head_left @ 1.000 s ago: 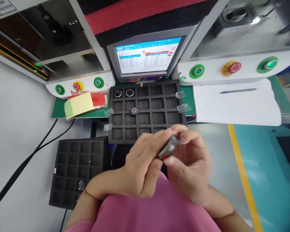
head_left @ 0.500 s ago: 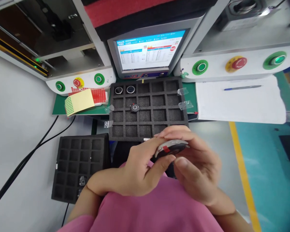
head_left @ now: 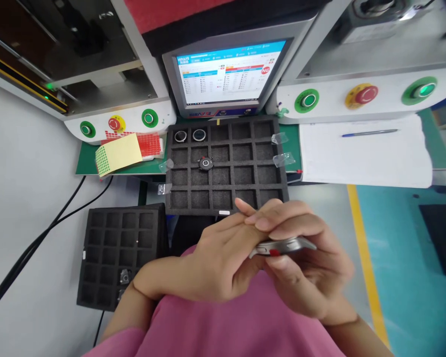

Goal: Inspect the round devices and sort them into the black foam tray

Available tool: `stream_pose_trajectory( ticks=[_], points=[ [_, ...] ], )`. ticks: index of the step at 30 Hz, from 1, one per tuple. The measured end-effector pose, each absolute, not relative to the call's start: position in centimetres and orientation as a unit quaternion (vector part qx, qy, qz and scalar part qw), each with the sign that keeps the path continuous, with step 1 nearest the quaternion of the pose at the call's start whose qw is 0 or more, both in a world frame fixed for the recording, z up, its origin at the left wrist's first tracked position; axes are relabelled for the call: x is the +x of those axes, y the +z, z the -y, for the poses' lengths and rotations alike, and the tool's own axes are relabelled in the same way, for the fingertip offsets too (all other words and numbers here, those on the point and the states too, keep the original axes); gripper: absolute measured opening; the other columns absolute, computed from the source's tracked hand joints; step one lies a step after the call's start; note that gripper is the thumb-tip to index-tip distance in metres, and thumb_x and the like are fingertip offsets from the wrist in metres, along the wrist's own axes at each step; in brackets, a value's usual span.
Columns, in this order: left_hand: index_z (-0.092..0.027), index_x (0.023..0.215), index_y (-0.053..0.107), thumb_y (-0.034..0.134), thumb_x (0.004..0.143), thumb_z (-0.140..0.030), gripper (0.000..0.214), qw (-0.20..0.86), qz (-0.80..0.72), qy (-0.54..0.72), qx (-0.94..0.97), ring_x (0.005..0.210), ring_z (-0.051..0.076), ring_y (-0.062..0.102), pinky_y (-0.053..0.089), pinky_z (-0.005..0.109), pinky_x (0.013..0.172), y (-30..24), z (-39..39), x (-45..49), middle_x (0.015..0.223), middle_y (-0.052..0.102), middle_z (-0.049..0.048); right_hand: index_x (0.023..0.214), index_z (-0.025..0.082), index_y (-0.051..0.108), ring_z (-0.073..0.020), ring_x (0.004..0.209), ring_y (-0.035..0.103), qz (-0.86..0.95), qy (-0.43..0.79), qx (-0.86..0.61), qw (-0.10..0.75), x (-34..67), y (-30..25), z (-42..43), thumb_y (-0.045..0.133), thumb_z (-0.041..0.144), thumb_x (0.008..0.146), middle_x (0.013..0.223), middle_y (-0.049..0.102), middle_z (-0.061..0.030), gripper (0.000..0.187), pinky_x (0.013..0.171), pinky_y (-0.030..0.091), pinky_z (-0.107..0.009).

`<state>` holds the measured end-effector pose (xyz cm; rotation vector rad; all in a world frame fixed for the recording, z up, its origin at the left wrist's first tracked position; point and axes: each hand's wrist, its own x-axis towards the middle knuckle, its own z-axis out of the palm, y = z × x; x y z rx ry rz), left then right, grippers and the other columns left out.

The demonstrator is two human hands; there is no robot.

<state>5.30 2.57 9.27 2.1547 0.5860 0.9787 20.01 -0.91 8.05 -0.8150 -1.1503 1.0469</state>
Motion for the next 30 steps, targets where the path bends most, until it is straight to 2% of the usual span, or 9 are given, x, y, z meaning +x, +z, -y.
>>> stream_pose_trajectory(
  ticks=[5, 9, 13, 17, 22, 25, 30],
  points=[
    [-0.008, 0.126, 0.053, 0.041, 0.102, -0.019, 0.029, 0.298, -0.236, 0.384, 0.841, 0.106, 0.023, 0.070, 0.060, 0.032, 0.091, 8.8, -2.3, 5.8, 0.110, 0.071, 0.0158, 0.099, 0.029, 0.069, -0.0198, 0.086, 0.064, 0.473, 0.450, -0.354, 0.669, 19.2, 8.1, 0.3, 0.067, 0.030, 0.092, 0.092, 0.063, -0.0039, 0.007, 0.095, 0.063, -0.049],
    [-0.003, 0.127, 0.053, 0.039, 0.102, -0.018, 0.032, 0.257, -0.246, 0.392, 0.849, 0.108, 0.022, 0.069, 0.059, 0.030, 0.093, 8.4, -2.2, 6.1, 0.116, 0.070, 0.0189, 0.098, 0.028, 0.066, -0.0189, 0.087, 0.061, 0.443, 0.459, -0.351, 0.685, 18.5, 8.0, 0.5, 0.063, 0.028, 0.094, 0.094, 0.058, -0.0039, 0.005, 0.094, 0.064, -0.047],
    [0.001, 0.121, 0.056, 0.040, 0.100, -0.014, 0.030, 0.199, -0.217, 0.406, 0.865, 0.100, 0.021, 0.069, 0.057, 0.029, 0.094, 8.6, -2.5, 6.1, 0.102, 0.071, 0.0160, 0.094, 0.027, 0.062, -0.0171, 0.084, 0.058, 0.438, 0.450, -0.343, 0.698, 18.2, 7.9, 0.7, 0.062, 0.026, 0.095, 0.092, 0.053, -0.0028, 0.002, 0.097, 0.062, -0.046],
    [-0.004, 0.120, 0.058, 0.038, 0.100, -0.014, 0.029, 0.211, -0.202, 0.386, 0.875, 0.095, 0.020, 0.069, 0.057, 0.028, 0.092, 9.0, -2.7, 6.0, 0.091, 0.070, 0.0109, 0.089, 0.027, 0.058, -0.0168, 0.081, 0.057, 0.438, 0.420, -0.344, 0.717, 17.8, 7.8, 0.7, 0.062, 0.030, 0.094, 0.089, 0.051, -0.0016, 0.007, 0.094, 0.063, -0.044],
    [-0.001, 0.121, 0.057, 0.039, 0.100, -0.011, 0.030, 0.198, -0.224, 0.416, 0.859, 0.099, 0.021, 0.069, 0.057, 0.029, 0.091, 8.5, -2.4, 6.1, 0.103, 0.071, 0.0151, 0.092, 0.026, 0.059, -0.0163, 0.084, 0.059, 0.437, 0.446, -0.314, 0.715, 17.6, 7.4, 0.3, 0.061, 0.029, 0.095, 0.094, 0.055, -0.0021, 0.005, 0.095, 0.063, -0.045],
    [-0.002, 0.121, 0.058, 0.040, 0.101, -0.012, 0.029, 0.198, -0.248, 0.430, 0.845, 0.102, 0.020, 0.069, 0.057, 0.028, 0.092, 8.0, -2.2, 6.2, 0.106, 0.071, 0.0161, 0.095, 0.025, 0.058, -0.0168, 0.084, 0.058, 0.464, 0.413, -0.301, 0.724, 17.4, 6.9, -0.1, 0.057, 0.027, 0.096, 0.095, 0.053, -0.0030, 0.002, 0.092, 0.064, -0.047],
    [-0.003, 0.123, 0.057, 0.040, 0.102, -0.014, 0.030, 0.198, -0.267, 0.430, 0.840, 0.097, 0.019, 0.070, 0.059, 0.028, 0.089, 7.7, -2.1, 6.2, 0.102, 0.073, 0.0142, 0.099, 0.021, 0.058, -0.0153, 0.084, 0.057, 0.486, 0.358, -0.266, 0.752, 16.9, 6.3, -0.9, 0.054, 0.020, 0.095, 0.095, 0.051, -0.0038, 0.006, 0.087, 0.067, -0.040]
  ],
)
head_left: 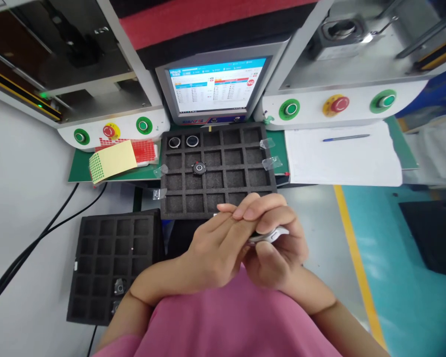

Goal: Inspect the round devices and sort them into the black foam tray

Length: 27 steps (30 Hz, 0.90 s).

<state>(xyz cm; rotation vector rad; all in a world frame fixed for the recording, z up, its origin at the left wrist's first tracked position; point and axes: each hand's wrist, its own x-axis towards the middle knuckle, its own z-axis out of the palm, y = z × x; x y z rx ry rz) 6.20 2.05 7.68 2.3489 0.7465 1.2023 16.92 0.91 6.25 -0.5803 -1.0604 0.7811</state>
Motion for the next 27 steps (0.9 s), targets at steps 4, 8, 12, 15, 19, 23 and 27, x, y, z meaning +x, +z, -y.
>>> stream_pose_trajectory(
  ticks=[4, 8, 12, 15, 19, 23, 27],
  points=[
    [-0.004, 0.123, 0.057, 0.039, 0.103, -0.015, 0.030, 0.200, -0.270, 0.433, 0.836, 0.091, 0.018, 0.070, 0.058, 0.028, 0.087, 7.5, -2.1, 6.4, 0.097, 0.073, 0.0126, 0.099, 0.018, 0.060, -0.0150, 0.084, 0.057, 0.465, 0.347, -0.252, 0.774, 16.2, 6.0, -1.1, 0.053, 0.015, 0.092, 0.094, 0.052, -0.0043, 0.010, 0.088, 0.066, -0.038],
    [-0.006, 0.123, 0.057, 0.040, 0.102, -0.015, 0.029, 0.224, -0.265, 0.427, 0.835, 0.091, 0.019, 0.071, 0.059, 0.030, 0.085, 7.8, -2.2, 6.2, 0.096, 0.073, 0.0125, 0.100, 0.017, 0.061, -0.0148, 0.084, 0.058, 0.453, 0.326, -0.256, 0.789, 16.0, 5.9, -1.1, 0.053, 0.014, 0.091, 0.094, 0.053, -0.0045, 0.012, 0.089, 0.066, -0.037],
    [-0.013, 0.111, 0.061, 0.049, 0.100, -0.019, 0.018, 0.371, -0.290, 0.404, 0.784, 0.091, 0.018, 0.071, 0.058, 0.028, 0.082, 8.6, -2.3, 5.5, 0.102, 0.073, 0.0096, 0.109, 0.015, 0.061, -0.0164, 0.095, 0.059, 0.533, 0.324, -0.300, 0.722, 17.3, 6.7, -0.7, 0.057, 0.012, 0.089, 0.101, 0.056, -0.0068, 0.020, 0.096, 0.063, -0.037],
    [-0.017, 0.109, 0.063, 0.057, 0.096, -0.019, 0.014, 0.484, -0.269, 0.415, 0.722, 0.071, 0.013, 0.066, 0.054, 0.023, 0.067, 8.7, -2.4, 5.3, 0.088, 0.072, 0.0027, 0.121, 0.009, 0.057, -0.0202, 0.108, 0.060, 0.637, 0.268, -0.338, 0.639, 18.9, 7.8, 0.0, 0.060, 0.010, 0.086, 0.110, 0.057, -0.0115, 0.035, 0.099, 0.060, -0.035],
    [-0.021, 0.122, 0.060, 0.059, 0.098, -0.023, 0.024, 0.576, -0.197, 0.449, 0.654, 0.071, 0.011, 0.063, 0.052, 0.021, 0.063, 8.1, -2.5, 5.4, 0.086, 0.068, 0.0010, 0.126, 0.005, 0.053, -0.0229, 0.114, 0.061, 0.705, 0.207, -0.349, 0.582, 20.0, 8.9, 0.8, 0.061, 0.008, 0.082, 0.115, 0.058, -0.0157, 0.045, 0.096, 0.061, -0.034],
    [-0.022, 0.115, 0.063, 0.058, 0.099, -0.025, 0.018, 0.606, -0.193, 0.444, 0.631, 0.079, 0.013, 0.063, 0.054, 0.024, 0.073, 7.9, -2.4, 5.5, 0.088, 0.066, 0.0021, 0.123, 0.003, 0.054, -0.0234, 0.113, 0.062, 0.717, 0.154, -0.374, 0.568, 20.0, 9.3, 0.9, 0.064, 0.008, 0.081, 0.113, 0.058, -0.0162, 0.044, 0.090, 0.064, -0.032],
    [-0.023, 0.115, 0.063, 0.057, 0.100, -0.028, 0.017, 0.630, -0.182, 0.443, 0.611, 0.075, 0.010, 0.060, 0.053, 0.022, 0.071, 7.9, -2.3, 5.4, 0.090, 0.062, 0.0007, 0.122, 0.005, 0.056, -0.0235, 0.107, 0.064, 0.721, 0.136, -0.384, 0.560, 19.8, 9.6, 0.8, 0.063, 0.008, 0.080, 0.105, 0.060, -0.0128, 0.043, 0.086, 0.066, -0.032]
  ],
)
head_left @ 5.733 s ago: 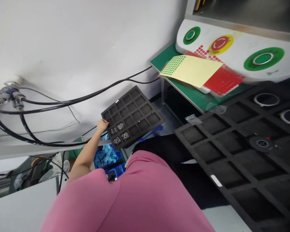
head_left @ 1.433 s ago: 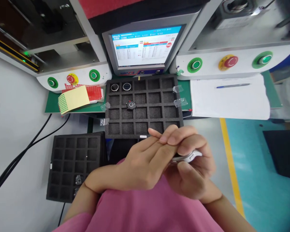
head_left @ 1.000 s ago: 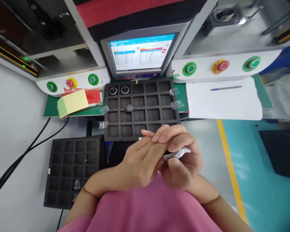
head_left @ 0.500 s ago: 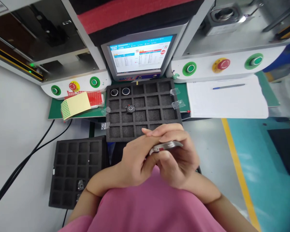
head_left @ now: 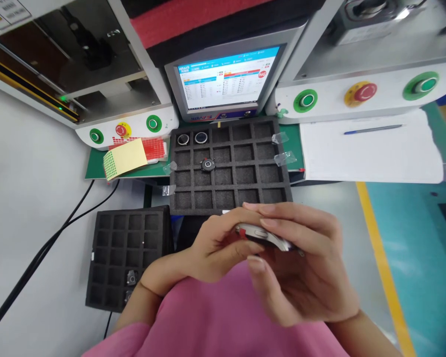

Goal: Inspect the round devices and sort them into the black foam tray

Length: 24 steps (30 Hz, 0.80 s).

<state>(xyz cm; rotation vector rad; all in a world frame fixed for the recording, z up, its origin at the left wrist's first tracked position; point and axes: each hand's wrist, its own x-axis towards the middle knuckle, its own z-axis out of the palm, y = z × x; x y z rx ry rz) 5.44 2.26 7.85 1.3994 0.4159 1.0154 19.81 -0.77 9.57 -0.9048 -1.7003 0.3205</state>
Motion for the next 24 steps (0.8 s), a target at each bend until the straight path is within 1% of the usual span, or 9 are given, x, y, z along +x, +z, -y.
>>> stream_pose_trajectory(
  ticks=[3, 7, 9, 11, 13, 15, 19, 24],
  points=[
    [-0.023, 0.117, 0.062, 0.056, 0.100, -0.025, 0.018, 0.647, -0.177, 0.439, 0.598, 0.080, 0.011, 0.061, 0.053, 0.023, 0.076, 7.75, -2.08, 5.38, 0.091, 0.062, 0.0011, 0.121, 0.008, 0.057, -0.0232, 0.101, 0.067, 0.720, 0.137, -0.391, 0.557, 19.85, 9.78, 0.70, 0.062, 0.007, 0.080, 0.101, 0.061, -0.0104, 0.041, 0.082, 0.067, -0.032],
    [-0.022, 0.118, 0.061, 0.057, 0.098, -0.018, 0.021, 0.634, -0.177, 0.440, 0.611, 0.087, 0.011, 0.062, 0.053, 0.023, 0.083, 7.62, -2.00, 5.30, 0.094, 0.064, 0.0021, 0.117, 0.008, 0.057, -0.0231, 0.100, 0.069, 0.721, 0.129, -0.384, 0.562, 19.89, 9.92, 0.67, 0.063, 0.006, 0.080, 0.099, 0.061, -0.0094, 0.037, 0.080, 0.068, -0.031],
    [-0.022, 0.119, 0.061, 0.057, 0.098, -0.018, 0.022, 0.629, -0.172, 0.440, 0.618, 0.088, 0.011, 0.062, 0.053, 0.021, 0.084, 7.60, -2.07, 5.31, 0.096, 0.064, 0.0026, 0.117, 0.010, 0.057, -0.0224, 0.100, 0.069, 0.718, 0.129, -0.388, 0.563, 19.92, 9.90, 0.61, 0.062, 0.004, 0.081, 0.098, 0.061, -0.0088, 0.037, 0.081, 0.068, -0.030],
    [-0.021, 0.118, 0.061, 0.057, 0.099, -0.022, 0.020, 0.625, -0.165, 0.444, 0.621, 0.089, 0.012, 0.063, 0.053, 0.022, 0.084, 7.62, -2.17, 5.37, 0.096, 0.065, 0.0035, 0.116, 0.010, 0.057, -0.0218, 0.099, 0.069, 0.720, 0.132, -0.388, 0.561, 19.98, 9.80, 0.51, 0.064, 0.005, 0.082, 0.099, 0.061, -0.0091, 0.035, 0.082, 0.068, -0.029],
    [-0.020, 0.116, 0.061, 0.055, 0.100, -0.028, 0.019, 0.617, -0.163, 0.450, 0.625, 0.089, 0.013, 0.064, 0.054, 0.024, 0.083, 7.70, -2.27, 5.45, 0.095, 0.066, 0.0046, 0.114, 0.011, 0.058, -0.0217, 0.099, 0.070, 0.722, 0.133, -0.385, 0.559, 20.09, 9.63, 0.40, 0.066, 0.007, 0.083, 0.100, 0.061, -0.0094, 0.033, 0.082, 0.069, -0.031],
    [-0.020, 0.114, 0.061, 0.055, 0.100, -0.031, 0.019, 0.601, -0.168, 0.455, 0.635, 0.084, 0.014, 0.064, 0.055, 0.025, 0.078, 7.82, -2.34, 5.49, 0.093, 0.066, 0.0049, 0.110, 0.012, 0.059, -0.0221, 0.097, 0.070, 0.723, 0.136, -0.380, 0.561, 20.22, 9.45, 0.33, 0.069, 0.010, 0.083, 0.100, 0.061, -0.0101, 0.029, 0.081, 0.069, -0.033],
    [-0.021, 0.112, 0.060, 0.057, 0.098, -0.027, 0.016, 0.569, -0.186, 0.449, 0.664, 0.070, 0.012, 0.061, 0.054, 0.023, 0.067, 8.02, -2.36, 5.44, 0.086, 0.067, 0.0032, 0.107, 0.012, 0.060, -0.0222, 0.094, 0.071, 0.719, 0.141, -0.367, 0.574, 20.43, 9.25, 0.30, 0.071, 0.012, 0.082, 0.101, 0.062, -0.0116, 0.027, 0.078, 0.071, -0.033],
    [-0.020, 0.113, 0.059, 0.056, 0.099, -0.029, 0.017, 0.558, -0.184, 0.447, 0.675, 0.069, 0.012, 0.061, 0.055, 0.024, 0.066, 8.01, -2.38, 5.37, 0.085, 0.068, 0.0034, 0.105, 0.014, 0.062, -0.0226, 0.092, 0.073, 0.706, 0.153, -0.361, 0.590, 20.24, 9.41, 0.25, 0.072, 0.007, 0.078, 0.093, 0.063, -0.0078, 0.030, 0.079, 0.070, -0.030]
  ],
)
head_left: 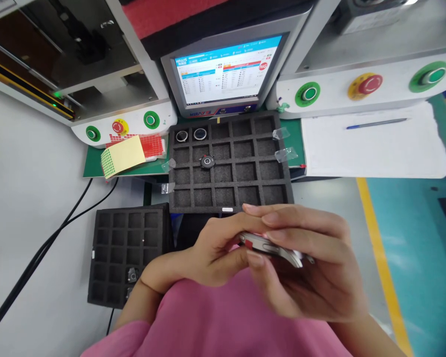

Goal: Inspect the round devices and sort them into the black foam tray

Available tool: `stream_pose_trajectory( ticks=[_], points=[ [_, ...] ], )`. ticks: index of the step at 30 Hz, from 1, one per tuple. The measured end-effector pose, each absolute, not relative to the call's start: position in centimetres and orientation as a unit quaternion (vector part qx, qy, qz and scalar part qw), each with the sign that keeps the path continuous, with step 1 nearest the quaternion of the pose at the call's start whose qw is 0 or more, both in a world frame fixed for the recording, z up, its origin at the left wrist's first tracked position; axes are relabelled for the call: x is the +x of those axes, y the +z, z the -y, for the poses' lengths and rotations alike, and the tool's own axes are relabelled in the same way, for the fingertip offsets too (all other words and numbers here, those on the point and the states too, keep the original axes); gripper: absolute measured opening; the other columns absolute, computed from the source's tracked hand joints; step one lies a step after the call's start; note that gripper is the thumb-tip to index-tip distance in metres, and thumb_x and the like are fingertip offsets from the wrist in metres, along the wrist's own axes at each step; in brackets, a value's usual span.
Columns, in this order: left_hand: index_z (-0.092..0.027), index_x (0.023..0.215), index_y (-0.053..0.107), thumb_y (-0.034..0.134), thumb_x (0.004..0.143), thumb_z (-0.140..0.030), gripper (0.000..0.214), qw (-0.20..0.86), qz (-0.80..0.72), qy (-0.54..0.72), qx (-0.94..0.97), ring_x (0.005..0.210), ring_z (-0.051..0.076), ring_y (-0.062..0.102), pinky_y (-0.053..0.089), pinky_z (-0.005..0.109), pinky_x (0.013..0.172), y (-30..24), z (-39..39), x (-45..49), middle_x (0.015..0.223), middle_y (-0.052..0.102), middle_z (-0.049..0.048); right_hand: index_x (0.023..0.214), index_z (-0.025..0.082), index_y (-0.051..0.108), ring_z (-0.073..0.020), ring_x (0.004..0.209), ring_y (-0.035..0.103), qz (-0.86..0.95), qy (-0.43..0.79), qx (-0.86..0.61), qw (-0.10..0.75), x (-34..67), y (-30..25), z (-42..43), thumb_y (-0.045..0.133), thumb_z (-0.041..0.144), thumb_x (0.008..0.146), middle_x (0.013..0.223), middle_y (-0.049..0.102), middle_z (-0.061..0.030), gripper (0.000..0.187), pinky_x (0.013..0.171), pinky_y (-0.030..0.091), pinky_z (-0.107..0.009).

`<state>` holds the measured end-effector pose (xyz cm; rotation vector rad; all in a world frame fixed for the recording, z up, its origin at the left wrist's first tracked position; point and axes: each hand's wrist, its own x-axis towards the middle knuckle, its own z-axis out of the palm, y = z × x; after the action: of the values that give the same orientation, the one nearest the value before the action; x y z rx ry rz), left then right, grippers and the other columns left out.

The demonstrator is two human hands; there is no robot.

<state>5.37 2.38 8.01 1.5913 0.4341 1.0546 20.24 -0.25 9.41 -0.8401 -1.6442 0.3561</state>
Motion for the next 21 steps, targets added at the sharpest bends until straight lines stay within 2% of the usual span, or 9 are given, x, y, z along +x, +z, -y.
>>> stream_pose_trajectory(
  ticks=[4, 11, 15, 17, 21],
  points=[
    [-0.019, 0.112, 0.058, 0.053, 0.100, -0.029, 0.016, 0.550, -0.178, 0.446, 0.684, 0.068, 0.011, 0.059, 0.054, 0.022, 0.065, 8.0, -2.4, 5.4, 0.083, 0.065, 0.0021, 0.106, 0.018, 0.064, -0.0227, 0.090, 0.072, 0.685, 0.156, -0.375, 0.604, 19.9, 9.4, 0.2, 0.069, 0.006, 0.076, 0.092, 0.063, -0.0068, 0.032, 0.078, 0.070, -0.034],
    [-0.018, 0.112, 0.060, 0.055, 0.098, -0.027, 0.017, 0.524, -0.190, 0.449, 0.699, 0.063, 0.011, 0.060, 0.052, 0.021, 0.059, 8.1, -2.5, 5.4, 0.084, 0.069, 0.0031, 0.107, 0.013, 0.062, -0.0209, 0.091, 0.070, 0.689, 0.178, -0.350, 0.609, 20.1, 9.4, 0.0, 0.070, 0.006, 0.076, 0.094, 0.061, -0.0080, 0.033, 0.081, 0.070, -0.031],
    [-0.020, 0.117, 0.060, 0.053, 0.098, -0.022, 0.021, 0.467, -0.204, 0.445, 0.737, 0.084, 0.019, 0.073, 0.059, 0.026, 0.069, 8.6, -2.5, 5.3, 0.099, 0.075, 0.0085, 0.101, 0.017, 0.061, -0.0192, 0.082, 0.069, 0.658, 0.215, -0.344, 0.634, 19.6, 9.3, -0.1, 0.063, 0.001, 0.077, 0.090, 0.058, -0.0065, 0.030, 0.083, 0.070, -0.036],
    [-0.020, 0.119, 0.060, 0.052, 0.098, -0.023, 0.022, 0.449, -0.204, 0.432, 0.755, 0.094, 0.022, 0.074, 0.062, 0.029, 0.077, 8.8, -2.5, 5.2, 0.104, 0.075, 0.0103, 0.098, 0.017, 0.061, -0.0181, 0.081, 0.068, 0.637, 0.203, -0.338, 0.662, 19.0, 9.1, -0.2, 0.061, 0.001, 0.077, 0.088, 0.056, -0.0056, 0.027, 0.084, 0.070, -0.036],
    [-0.017, 0.119, 0.060, 0.052, 0.099, -0.025, 0.023, 0.424, -0.185, 0.409, 0.787, 0.101, 0.023, 0.074, 0.062, 0.031, 0.086, 8.9, -2.7, 5.1, 0.108, 0.075, 0.0127, 0.096, 0.016, 0.060, -0.0168, 0.078, 0.067, 0.595, 0.171, -0.334, 0.711, 18.2, 8.6, 0.0, 0.058, 0.001, 0.078, 0.086, 0.053, -0.0046, 0.023, 0.084, 0.070, -0.035]
  ],
)
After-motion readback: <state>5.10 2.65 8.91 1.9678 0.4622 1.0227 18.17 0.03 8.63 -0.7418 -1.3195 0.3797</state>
